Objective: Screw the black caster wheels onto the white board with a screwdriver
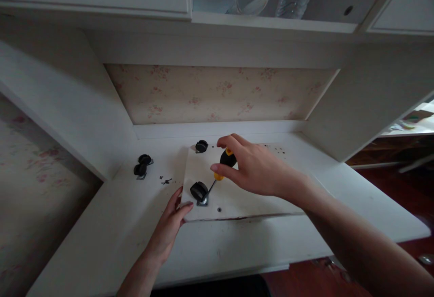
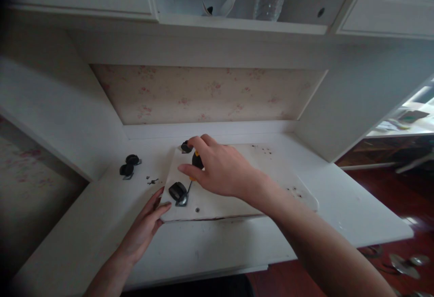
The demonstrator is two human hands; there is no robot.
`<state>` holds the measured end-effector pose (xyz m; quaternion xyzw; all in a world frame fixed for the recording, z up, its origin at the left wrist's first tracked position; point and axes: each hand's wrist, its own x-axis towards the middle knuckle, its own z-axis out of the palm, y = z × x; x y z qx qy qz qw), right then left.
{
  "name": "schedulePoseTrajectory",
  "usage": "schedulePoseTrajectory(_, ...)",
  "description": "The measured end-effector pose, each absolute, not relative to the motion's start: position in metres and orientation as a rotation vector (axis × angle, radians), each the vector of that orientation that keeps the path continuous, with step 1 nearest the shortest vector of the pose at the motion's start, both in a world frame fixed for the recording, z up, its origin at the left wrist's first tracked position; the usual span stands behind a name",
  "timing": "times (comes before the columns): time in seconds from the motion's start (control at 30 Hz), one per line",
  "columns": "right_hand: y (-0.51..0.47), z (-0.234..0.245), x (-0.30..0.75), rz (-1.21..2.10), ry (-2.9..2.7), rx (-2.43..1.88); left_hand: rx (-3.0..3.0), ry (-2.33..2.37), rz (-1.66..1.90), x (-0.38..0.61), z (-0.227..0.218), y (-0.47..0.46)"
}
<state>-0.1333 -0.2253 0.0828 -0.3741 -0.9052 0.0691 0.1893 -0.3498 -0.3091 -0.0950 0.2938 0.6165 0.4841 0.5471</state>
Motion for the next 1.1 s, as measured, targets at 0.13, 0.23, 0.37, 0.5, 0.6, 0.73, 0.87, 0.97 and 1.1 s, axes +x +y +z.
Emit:
schedulePoseTrajectory(0.13,-0.2272,0.0854,-0.1313,0.367,-2.645,-0.819,0.709,1.447,1.144,-0.3501,-0.0956,-0.3091)
schedulePoseTrajectory(0.23,-0.2276,0.0852,-0.1339,0.098,-2.569,-1.142,0.708,1.446,1.148,-0.3504,-0.0978,-0.3087)
schedulePoseTrajectory(0.37,-0.2269,0.086,-0.1337,0.306,-2.64,-0.855,0.674,1.435,1.151,-0.3509,-0.0993,-0.3089)
schedulePoseTrajectory(0.5,-0.2267,0.0866,-0.1353,0.198,-2.641,-1.055,0.685,1.436,1.145,-0.3507,-0.0983,-0.3093)
schedulePoseTrajectory(0.6,-0.2249,0.0841,-0.1349,0.047,-2.565,-1.208,0.697,1.447,1.144,-0.3504,-0.0972,-0.3092)
schedulePoseTrajectory(0.73,-0.2238,0.0831,-0.1304,0.341,-2.664,-0.748,0.703,1.436,1.156,-0.3496,-0.0954,-0.3086)
schedulePoseTrajectory(0.87,-0.2256,0.0848,-0.1339,0.106,-2.65,-1.075,0.719,1.448,1.158,-0.3481,-0.0924,-0.3083)
schedulePoseTrajectory(0.97,-0.2238,0.0846,-0.1336,0.009,-2.578,-1.236,0.702,1.448,1.161,-0.3477,-0.0919,-0.3085)
schedulePoseTrajectory(1.1,-0.2213,0.0848,-0.1277,0.334,-2.702,-0.8,0.704,1.444,1.164,-0.3479,-0.0922,-0.3086)
